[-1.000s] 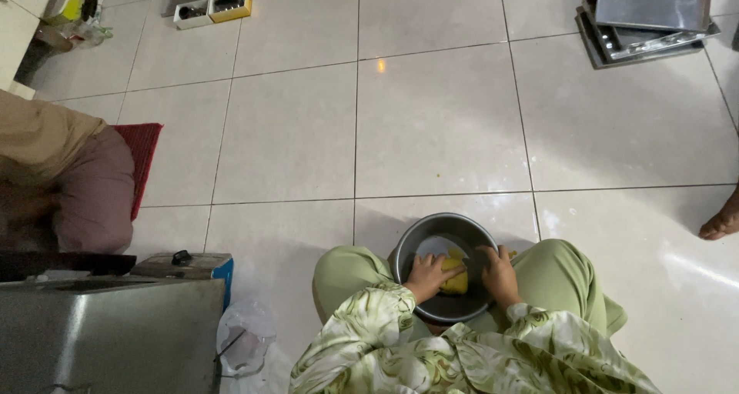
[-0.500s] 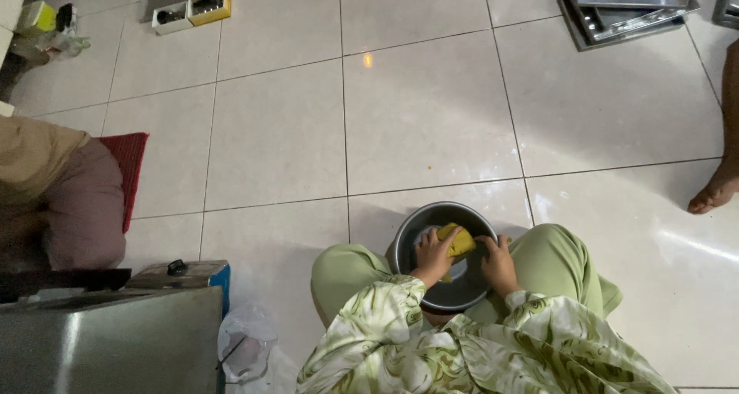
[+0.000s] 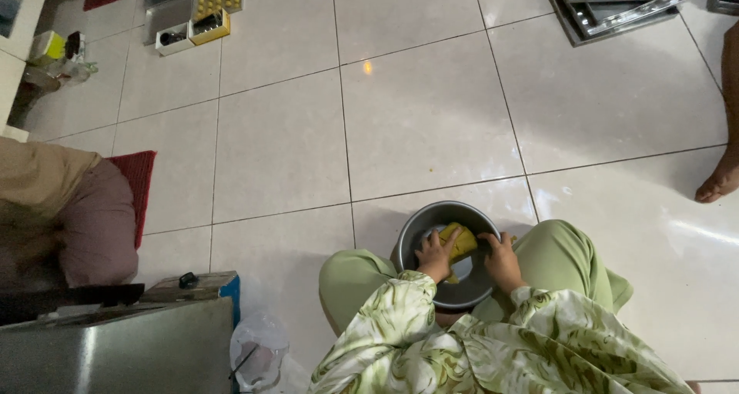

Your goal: Kneading a large ball of yellow dough in a metal bowl while sitting on a tiled floor.

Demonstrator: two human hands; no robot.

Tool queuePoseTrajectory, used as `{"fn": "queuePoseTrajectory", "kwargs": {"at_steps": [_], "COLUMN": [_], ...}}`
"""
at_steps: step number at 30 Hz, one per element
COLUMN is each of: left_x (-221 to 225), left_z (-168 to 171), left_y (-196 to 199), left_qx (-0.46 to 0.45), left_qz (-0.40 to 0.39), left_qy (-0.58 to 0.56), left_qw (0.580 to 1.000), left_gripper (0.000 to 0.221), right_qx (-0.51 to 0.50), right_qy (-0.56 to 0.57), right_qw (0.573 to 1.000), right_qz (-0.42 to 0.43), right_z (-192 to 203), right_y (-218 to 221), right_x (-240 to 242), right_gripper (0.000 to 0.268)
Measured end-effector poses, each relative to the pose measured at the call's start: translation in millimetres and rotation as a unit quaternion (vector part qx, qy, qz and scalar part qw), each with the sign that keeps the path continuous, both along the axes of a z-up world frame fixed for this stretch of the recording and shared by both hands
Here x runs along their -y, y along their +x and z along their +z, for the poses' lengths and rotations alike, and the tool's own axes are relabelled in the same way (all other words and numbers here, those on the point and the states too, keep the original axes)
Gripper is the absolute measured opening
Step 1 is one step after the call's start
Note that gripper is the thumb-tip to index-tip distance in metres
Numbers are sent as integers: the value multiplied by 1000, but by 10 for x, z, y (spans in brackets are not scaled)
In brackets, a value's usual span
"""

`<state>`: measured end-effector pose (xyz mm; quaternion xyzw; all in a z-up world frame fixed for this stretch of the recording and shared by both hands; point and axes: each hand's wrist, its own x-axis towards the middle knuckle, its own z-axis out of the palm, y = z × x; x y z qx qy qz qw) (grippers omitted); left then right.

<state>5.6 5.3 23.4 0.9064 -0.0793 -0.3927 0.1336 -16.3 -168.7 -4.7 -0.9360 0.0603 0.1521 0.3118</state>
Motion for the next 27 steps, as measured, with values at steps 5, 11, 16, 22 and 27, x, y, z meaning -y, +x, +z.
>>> {"fn": "queuePoseTrajectory", "kwargs": {"at_steps": [5,11,16,22,27], "left_x": [-53,-161,-102,130,125], "left_z": [-94,-276,-110,-181,-295], "left_y": [-120,-185,-134,-192,-127], "left_qx": [46,95,170,198,225], "left_qz": [16,15,32,54,49], "left_qy": [-31,-35,-84,-157,-154], "left_qw": [998,995,981,966,961], "left_gripper": [100,87,60,60,57], "right_qx": [-2,-1,9,13,10], "right_qy": [7,20,9,15,15], "right_qw": [1000,999,999,999,999], "right_qz": [14,39,44,41,38], "right_z": [-22,88,-5,-101,-65], "right_y": [-23,-109,-91,-74,-72], "right_x": [29,20,25,45,34], "right_gripper": [47,43,42,44,46]}}
